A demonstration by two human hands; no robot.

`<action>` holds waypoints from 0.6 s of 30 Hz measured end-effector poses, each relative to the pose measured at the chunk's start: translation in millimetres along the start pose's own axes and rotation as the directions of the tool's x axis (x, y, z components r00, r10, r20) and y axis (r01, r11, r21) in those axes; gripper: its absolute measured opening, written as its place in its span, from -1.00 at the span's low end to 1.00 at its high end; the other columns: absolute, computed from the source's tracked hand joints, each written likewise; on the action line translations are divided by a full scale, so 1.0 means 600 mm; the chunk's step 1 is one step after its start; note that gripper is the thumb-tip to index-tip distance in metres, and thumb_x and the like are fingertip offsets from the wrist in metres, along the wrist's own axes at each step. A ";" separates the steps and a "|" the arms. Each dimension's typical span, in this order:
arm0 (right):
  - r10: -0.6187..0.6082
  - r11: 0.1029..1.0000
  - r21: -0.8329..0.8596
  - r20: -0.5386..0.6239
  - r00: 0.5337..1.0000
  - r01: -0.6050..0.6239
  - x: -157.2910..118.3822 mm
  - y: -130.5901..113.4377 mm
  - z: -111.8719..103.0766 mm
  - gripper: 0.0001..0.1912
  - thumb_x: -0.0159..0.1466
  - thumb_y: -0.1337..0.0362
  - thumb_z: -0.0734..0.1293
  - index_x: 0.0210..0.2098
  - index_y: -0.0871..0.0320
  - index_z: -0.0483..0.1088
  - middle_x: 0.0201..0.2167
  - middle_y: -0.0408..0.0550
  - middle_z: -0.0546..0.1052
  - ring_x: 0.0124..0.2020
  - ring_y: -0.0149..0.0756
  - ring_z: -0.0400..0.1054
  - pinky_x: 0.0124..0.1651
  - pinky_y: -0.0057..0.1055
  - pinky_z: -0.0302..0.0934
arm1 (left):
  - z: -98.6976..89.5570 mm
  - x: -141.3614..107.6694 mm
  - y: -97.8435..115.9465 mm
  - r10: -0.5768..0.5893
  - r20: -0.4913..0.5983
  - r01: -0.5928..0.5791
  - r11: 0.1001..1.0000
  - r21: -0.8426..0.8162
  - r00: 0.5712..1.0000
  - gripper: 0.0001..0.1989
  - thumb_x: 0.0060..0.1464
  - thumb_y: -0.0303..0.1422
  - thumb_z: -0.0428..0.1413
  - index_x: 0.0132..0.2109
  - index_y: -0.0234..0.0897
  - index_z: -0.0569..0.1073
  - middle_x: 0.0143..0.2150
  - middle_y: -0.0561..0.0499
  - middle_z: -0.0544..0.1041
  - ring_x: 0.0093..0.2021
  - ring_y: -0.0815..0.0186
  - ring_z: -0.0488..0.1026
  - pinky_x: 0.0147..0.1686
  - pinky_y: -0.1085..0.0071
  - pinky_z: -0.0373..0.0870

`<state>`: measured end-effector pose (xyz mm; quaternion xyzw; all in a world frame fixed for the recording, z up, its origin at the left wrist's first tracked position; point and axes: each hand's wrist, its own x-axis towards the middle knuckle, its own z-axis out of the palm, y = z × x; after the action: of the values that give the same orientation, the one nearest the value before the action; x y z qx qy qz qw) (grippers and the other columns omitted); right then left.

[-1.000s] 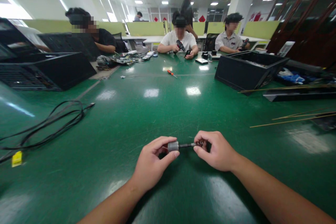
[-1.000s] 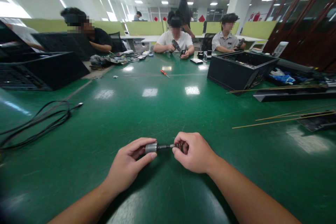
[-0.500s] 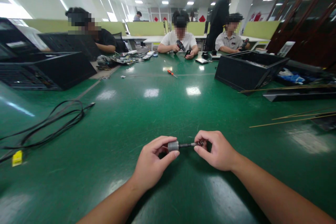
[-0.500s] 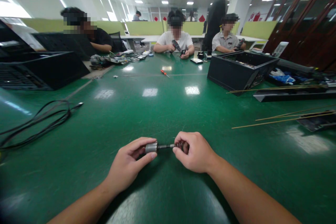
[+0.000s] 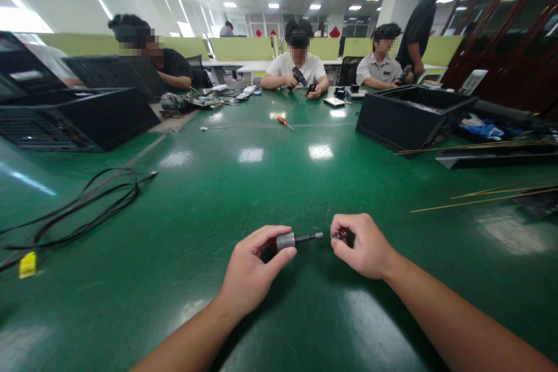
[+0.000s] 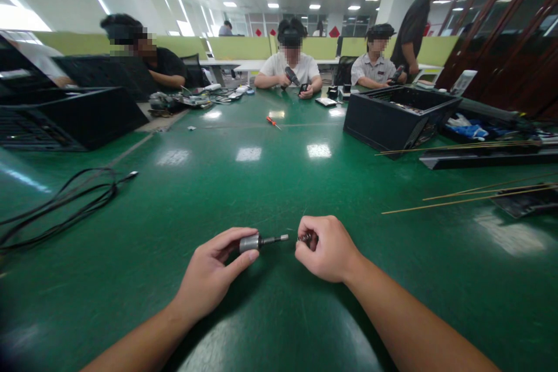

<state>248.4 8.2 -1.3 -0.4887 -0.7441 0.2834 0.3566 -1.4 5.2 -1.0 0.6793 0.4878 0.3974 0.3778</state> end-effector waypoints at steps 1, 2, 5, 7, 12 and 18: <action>0.005 1.000 -0.004 -0.016 1.000 -0.005 0.000 0.003 0.000 -0.89 0.08 0.39 0.30 -0.56 0.15 0.31 -0.63 -0.21 0.37 -0.56 -0.40 0.25 -0.42 -0.48 0.07 | -0.002 0.002 -0.001 -0.003 -0.027 0.003 1.000 0.029 1.000 -0.71 0.07 -0.24 0.27 -0.06 -0.19 0.61 -0.11 -0.07 0.62 -0.11 0.17 0.56 -0.01 0.24 0.46; 0.008 1.000 -0.007 -0.030 1.000 -0.008 0.001 0.006 0.000 -0.87 0.07 0.39 0.28 -0.59 0.15 0.28 -0.64 -0.21 0.36 -0.56 -0.40 0.24 -0.43 -0.47 0.05 | -0.003 0.004 -0.001 -0.013 -0.059 0.015 0.999 0.037 0.998 -0.70 0.07 -0.22 0.26 -0.05 -0.21 0.61 -0.12 -0.07 0.62 -0.12 0.17 0.55 -0.02 0.23 0.45; 0.012 1.000 -0.005 -0.044 0.999 -0.012 0.003 0.011 0.001 -0.81 0.07 0.37 0.25 -0.65 0.15 0.23 -0.67 -0.21 0.31 -0.58 -0.41 0.20 -0.45 -0.46 0.00 | -0.004 0.012 -0.001 -0.120 -0.131 0.103 0.987 -0.124 0.984 -0.63 0.06 -0.18 0.26 -0.02 -0.27 0.57 -0.15 -0.09 0.62 -0.16 0.19 0.55 -0.08 0.27 0.47; 0.016 1.000 0.001 -0.043 0.999 -0.016 0.004 0.012 0.002 -0.77 0.09 0.35 0.25 -0.67 0.15 0.20 -0.69 -0.22 0.25 -0.60 -0.42 0.15 -0.46 -0.45 -0.04 | 0.000 0.019 0.000 -0.212 -0.158 0.159 0.942 -0.294 0.964 -0.60 0.03 -0.19 0.30 -0.02 -0.31 0.54 -0.20 -0.07 0.62 -0.23 0.25 0.55 -0.14 0.34 0.49; 0.012 1.000 0.015 -0.010 1.000 -0.011 0.004 0.010 0.007 -0.73 0.10 0.34 0.26 -0.68 0.14 0.16 -0.70 -0.25 0.18 -0.61 -0.45 0.09 -0.48 -0.46 -0.09 | -0.012 0.025 0.008 -0.335 -0.235 0.163 0.824 -0.542 0.912 -0.45 -0.16 -0.25 0.42 -0.01 -0.33 0.50 -0.21 -0.02 0.60 -0.32 0.34 0.56 -0.18 0.39 0.52; -0.014 1.000 -0.003 0.047 0.999 0.014 0.004 0.004 0.019 -0.75 0.08 0.34 0.29 -0.67 0.15 0.16 -0.70 -0.26 0.17 -0.60 -0.46 0.07 -0.48 -0.47 -0.10 | -0.153 -0.043 0.000 -0.279 -0.330 0.304 0.952 0.024 0.902 -0.45 -0.23 -0.10 0.46 -0.06 -0.19 0.62 -0.15 0.01 0.68 -0.12 0.15 0.60 -0.12 0.37 0.55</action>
<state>239.8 10.4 -9.4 -0.4774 -0.7561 0.2910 0.3402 -89.9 -8.3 31.2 0.5380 0.6537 0.4235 0.3222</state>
